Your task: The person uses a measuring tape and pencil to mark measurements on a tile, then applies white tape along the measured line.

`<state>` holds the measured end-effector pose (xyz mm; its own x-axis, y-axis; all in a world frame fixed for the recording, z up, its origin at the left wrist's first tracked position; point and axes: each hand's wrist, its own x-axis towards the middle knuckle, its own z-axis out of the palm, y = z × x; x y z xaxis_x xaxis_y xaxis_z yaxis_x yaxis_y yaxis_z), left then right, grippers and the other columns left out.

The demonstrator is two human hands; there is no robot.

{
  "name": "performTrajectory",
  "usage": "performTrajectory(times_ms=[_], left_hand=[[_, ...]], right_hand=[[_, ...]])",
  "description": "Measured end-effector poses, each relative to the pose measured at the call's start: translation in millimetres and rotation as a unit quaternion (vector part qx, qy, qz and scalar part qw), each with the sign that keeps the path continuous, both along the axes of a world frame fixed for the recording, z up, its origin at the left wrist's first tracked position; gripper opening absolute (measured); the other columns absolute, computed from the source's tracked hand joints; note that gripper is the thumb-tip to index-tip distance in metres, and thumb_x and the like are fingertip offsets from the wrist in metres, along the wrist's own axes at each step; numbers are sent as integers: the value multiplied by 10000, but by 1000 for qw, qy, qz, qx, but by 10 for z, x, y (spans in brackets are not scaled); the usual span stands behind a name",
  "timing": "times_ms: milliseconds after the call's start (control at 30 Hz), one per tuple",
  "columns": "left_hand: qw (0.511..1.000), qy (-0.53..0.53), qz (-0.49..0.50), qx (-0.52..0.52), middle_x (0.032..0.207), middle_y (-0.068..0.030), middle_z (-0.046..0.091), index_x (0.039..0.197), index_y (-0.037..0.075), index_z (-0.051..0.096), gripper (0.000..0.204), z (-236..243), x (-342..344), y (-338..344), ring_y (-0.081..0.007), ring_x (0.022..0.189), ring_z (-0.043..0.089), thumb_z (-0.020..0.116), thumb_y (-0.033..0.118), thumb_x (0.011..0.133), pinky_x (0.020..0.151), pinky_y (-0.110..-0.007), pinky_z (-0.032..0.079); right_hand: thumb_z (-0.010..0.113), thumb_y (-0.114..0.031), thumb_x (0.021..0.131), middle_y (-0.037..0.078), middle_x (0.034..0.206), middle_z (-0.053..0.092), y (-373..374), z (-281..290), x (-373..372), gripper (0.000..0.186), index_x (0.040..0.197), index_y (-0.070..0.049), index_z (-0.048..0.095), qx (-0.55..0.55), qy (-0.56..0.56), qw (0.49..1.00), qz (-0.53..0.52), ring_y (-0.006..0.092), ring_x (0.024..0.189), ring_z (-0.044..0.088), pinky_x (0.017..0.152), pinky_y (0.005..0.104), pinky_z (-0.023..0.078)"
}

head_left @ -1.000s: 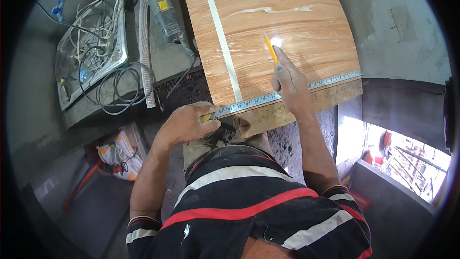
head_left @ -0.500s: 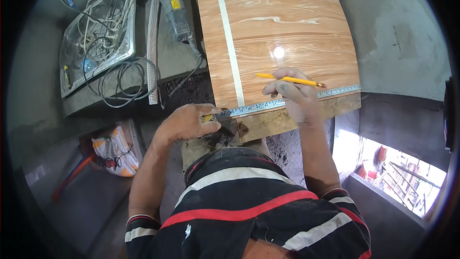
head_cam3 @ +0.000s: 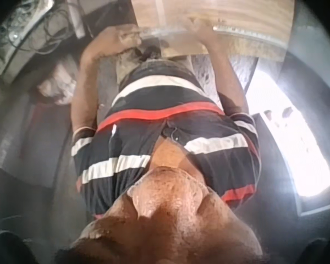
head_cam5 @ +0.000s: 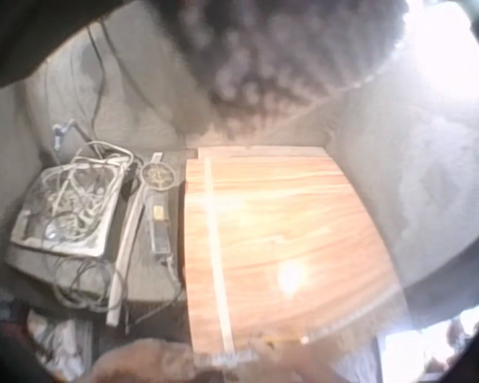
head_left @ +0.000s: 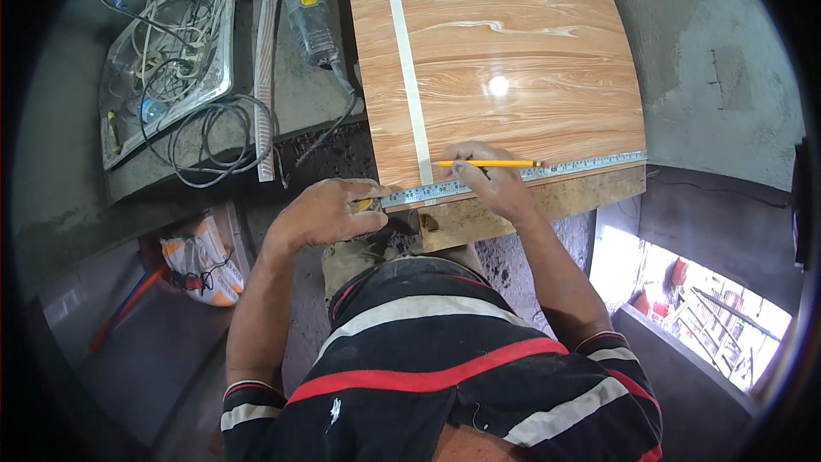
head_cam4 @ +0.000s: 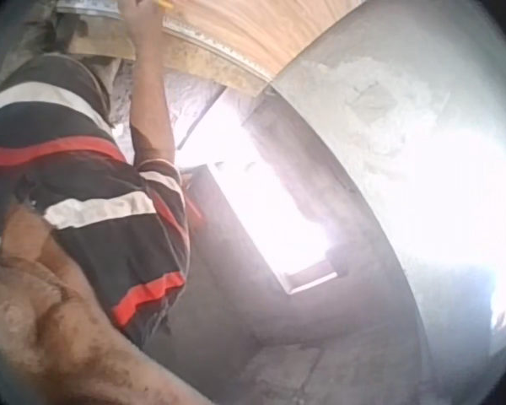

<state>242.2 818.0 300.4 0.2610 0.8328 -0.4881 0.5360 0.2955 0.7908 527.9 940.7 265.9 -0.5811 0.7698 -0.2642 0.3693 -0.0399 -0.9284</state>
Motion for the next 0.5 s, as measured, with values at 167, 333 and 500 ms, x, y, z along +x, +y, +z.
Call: performTrajectory(times_ms=[167,333,500], left_hand=[[1000,-2,-3,-12,1323,-196,705,1355,77,700,605,2,5,1,-384,1179,685,735,444,876,1049,-409,513],[1000,5,-2,-13,1324,-194,706,1354,77,701,606,7,7,1,-382,1178,687,747,443,874,1050,-410,512],[1000,6,-1,-8,1326,-195,705,1353,75,702,601,-14,4,-10,-380,1176,690,752,434,874,1049,-411,513]], right_hand=[[751,-221,927,95,908,727,-1,57,-73,209,966,-18,723,11,-104,992,76,146,823,653,746,320,520],[742,-238,928,98,915,742,24,40,-104,227,989,-19,726,23,-121,987,106,163,826,666,754,331,527],[735,-225,923,101,926,746,22,47,-119,212,991,-24,728,17,-123,985,124,176,844,682,773,330,534]])
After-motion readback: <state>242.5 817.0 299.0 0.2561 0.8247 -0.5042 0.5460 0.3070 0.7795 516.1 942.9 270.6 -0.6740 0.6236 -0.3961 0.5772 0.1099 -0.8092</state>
